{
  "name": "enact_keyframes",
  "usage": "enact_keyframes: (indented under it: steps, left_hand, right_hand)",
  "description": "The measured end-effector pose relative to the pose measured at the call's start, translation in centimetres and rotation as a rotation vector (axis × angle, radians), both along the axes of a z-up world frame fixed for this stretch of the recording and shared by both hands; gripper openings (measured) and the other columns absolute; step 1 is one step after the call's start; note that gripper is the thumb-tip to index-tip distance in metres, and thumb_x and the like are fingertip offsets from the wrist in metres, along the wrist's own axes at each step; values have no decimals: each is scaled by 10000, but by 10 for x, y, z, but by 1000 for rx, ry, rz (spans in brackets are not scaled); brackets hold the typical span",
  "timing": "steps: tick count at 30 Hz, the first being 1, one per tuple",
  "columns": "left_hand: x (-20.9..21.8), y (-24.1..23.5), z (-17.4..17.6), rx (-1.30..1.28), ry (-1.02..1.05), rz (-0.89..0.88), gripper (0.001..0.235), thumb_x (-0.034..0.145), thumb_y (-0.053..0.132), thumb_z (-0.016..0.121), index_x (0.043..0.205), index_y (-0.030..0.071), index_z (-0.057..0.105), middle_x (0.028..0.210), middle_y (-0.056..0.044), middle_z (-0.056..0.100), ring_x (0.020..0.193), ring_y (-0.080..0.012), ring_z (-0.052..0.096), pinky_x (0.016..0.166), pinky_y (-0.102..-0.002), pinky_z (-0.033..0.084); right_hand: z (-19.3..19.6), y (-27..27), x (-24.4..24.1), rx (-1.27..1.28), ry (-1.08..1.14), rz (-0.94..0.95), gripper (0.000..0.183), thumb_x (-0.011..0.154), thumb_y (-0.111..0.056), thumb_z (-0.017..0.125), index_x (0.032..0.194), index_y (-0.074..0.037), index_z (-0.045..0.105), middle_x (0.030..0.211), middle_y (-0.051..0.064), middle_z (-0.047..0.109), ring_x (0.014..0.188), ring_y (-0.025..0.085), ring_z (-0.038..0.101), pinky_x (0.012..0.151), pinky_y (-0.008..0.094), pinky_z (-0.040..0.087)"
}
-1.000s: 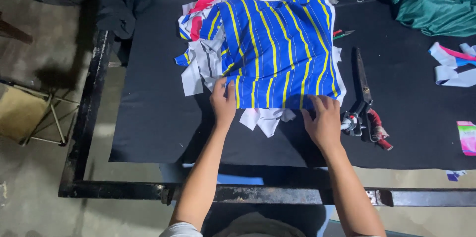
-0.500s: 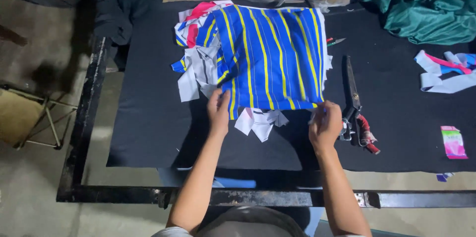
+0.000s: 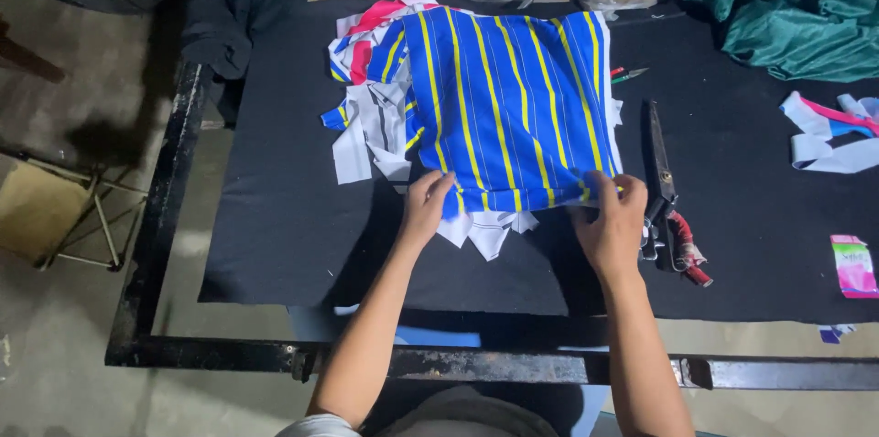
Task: Trimming excess material from fabric pieces using large scissors on a cutting table
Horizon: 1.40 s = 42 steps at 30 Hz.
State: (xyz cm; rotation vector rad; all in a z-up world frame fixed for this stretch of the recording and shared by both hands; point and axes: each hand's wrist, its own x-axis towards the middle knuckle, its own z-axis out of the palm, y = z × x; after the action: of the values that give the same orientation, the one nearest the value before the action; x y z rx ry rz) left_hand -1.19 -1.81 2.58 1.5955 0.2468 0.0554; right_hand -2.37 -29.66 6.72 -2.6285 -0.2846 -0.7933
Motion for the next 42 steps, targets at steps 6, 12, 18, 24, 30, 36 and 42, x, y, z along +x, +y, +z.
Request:
enact_keyframes:
  steps: [6,12,18,24,30,36,42]
  left_hand:
    - [-6,3,11,66,-140,107,245,1049,231,617,1183,62,734,1006,-139,735,1042,-271,709,889,-413,580]
    - [9,0,-19,-965,122,168,262,1010,205,629,1255,117,659,1247,-134,659,1206,-311,632,1079,-481,482]
    - [-27,0,60,-726,407,85,652,785,460,861,1264,62,671,1249,-201,691,1186,-375,663,1028,-509,509]
    - [-58,15,74,-189,396,-633,539,803,151,870,1278,-18,680,1220,-249,706,1119,-334,679,924,-496,577]
    - [-24,33,120,-149,354,-509,474,943,284,731,1344,42,663,1328,-170,679,1213,-294,640,1095,-517,479]
    - [106,28,211,34,156,-19,668,765,693,524,1178,180,635,1112,-29,738,1043,-188,719,963,-371,538]
    - [95,23,274,-111,-448,-154,557,860,611,605,1193,165,600,1156,-55,730,1143,-235,741,939,-325,634]
  right_hand:
    - [-30,-29,6,-87,-58,-178,446,663,77,724,1067,-109,759,1138,107,594,1010,321,574,899,437,465]
    - [-62,-46,23,178,34,30,537,670,142,647,1158,-77,701,991,162,679,959,417,647,917,490,484]
    - [3,-33,2,265,547,156,489,703,8,704,1181,-96,719,1046,196,736,1059,450,676,954,506,500]
    - [9,-73,9,-105,988,161,364,740,-87,715,1094,-120,795,1007,207,807,1026,451,731,923,516,582]
    - [75,-69,77,61,1022,306,344,761,-111,631,1007,46,813,885,333,761,791,505,696,759,509,522]
    - [186,-24,162,237,-124,584,585,800,81,438,1357,69,615,1307,242,654,1210,416,625,985,478,476]
    - [213,-11,150,241,-383,515,758,714,69,405,1461,107,526,1422,335,587,1335,483,558,1127,566,438]
